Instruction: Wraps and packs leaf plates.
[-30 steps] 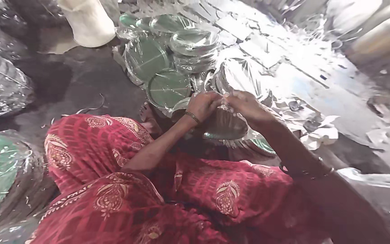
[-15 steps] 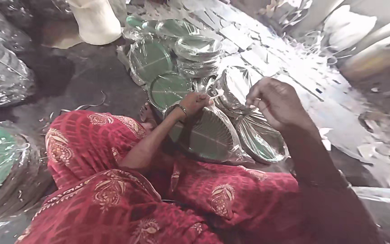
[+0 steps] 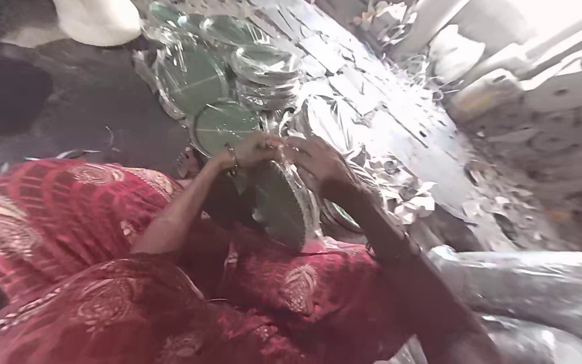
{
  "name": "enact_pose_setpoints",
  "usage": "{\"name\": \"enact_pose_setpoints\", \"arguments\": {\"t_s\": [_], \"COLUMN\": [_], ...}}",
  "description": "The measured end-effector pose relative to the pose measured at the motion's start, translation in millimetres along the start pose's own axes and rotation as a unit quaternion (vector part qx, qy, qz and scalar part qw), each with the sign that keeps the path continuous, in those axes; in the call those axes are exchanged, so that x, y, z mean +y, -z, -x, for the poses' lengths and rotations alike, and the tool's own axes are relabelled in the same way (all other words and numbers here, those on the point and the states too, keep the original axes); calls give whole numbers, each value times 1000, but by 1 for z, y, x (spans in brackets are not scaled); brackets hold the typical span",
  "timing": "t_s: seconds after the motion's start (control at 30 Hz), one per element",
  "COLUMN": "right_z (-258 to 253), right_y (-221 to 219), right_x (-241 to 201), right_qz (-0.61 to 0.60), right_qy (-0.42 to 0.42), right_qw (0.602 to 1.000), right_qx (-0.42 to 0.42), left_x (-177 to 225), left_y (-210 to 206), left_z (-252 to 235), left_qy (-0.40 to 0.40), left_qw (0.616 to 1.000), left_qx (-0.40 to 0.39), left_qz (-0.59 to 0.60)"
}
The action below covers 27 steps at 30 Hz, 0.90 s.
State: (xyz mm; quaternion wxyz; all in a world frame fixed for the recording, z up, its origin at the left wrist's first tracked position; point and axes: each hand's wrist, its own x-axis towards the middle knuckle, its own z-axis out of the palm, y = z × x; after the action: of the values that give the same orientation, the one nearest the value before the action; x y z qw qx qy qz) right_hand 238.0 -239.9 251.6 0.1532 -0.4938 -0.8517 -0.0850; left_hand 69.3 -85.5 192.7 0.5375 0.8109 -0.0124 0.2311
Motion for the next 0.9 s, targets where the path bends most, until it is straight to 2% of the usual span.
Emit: {"name": "enact_pose_setpoints", "arguments": {"t_s": [0.1, 0.2, 0.33, 0.4, 0.47, 0.57, 0.73, 0.8, 0.9], "right_z": [3, 4, 6, 5, 6, 13, 17, 17, 22], "right_y": [-6, -2, 8, 8, 7, -9, -41, -53, -62], "right_x": [9, 10, 11, 13, 13, 19, 29, 33, 32], "right_qz": [-7, 0, 71, 102, 123, 125, 77, 63, -10], "right_qy": [6, 48, 127, 150, 148, 80, -130, -211, -331], "right_qw": [1000, 998, 989, 983, 979, 984, 982, 966, 920], "right_qx": [-7, -29, -14, -20, -62, -101, -114, -136, -208], "left_x": [5, 8, 4, 8, 8, 1, -26, -32, -43], "left_y": [3, 6, 5, 4, 4, 6, -9, -9, 19], "left_z": [1, 2, 2, 0, -1, -2, -8, -11, 2], "left_qy": [26, 31, 21, 43, 60, 92, 114, 133, 167], "left_qw": [999, 998, 997, 996, 993, 988, 975, 967, 950], "left_qx": [-22, -46, -72, -78, -93, -106, -66, -47, 18], "left_qz": [-20, -11, 30, 11, -28, -61, -177, -212, -263]}}
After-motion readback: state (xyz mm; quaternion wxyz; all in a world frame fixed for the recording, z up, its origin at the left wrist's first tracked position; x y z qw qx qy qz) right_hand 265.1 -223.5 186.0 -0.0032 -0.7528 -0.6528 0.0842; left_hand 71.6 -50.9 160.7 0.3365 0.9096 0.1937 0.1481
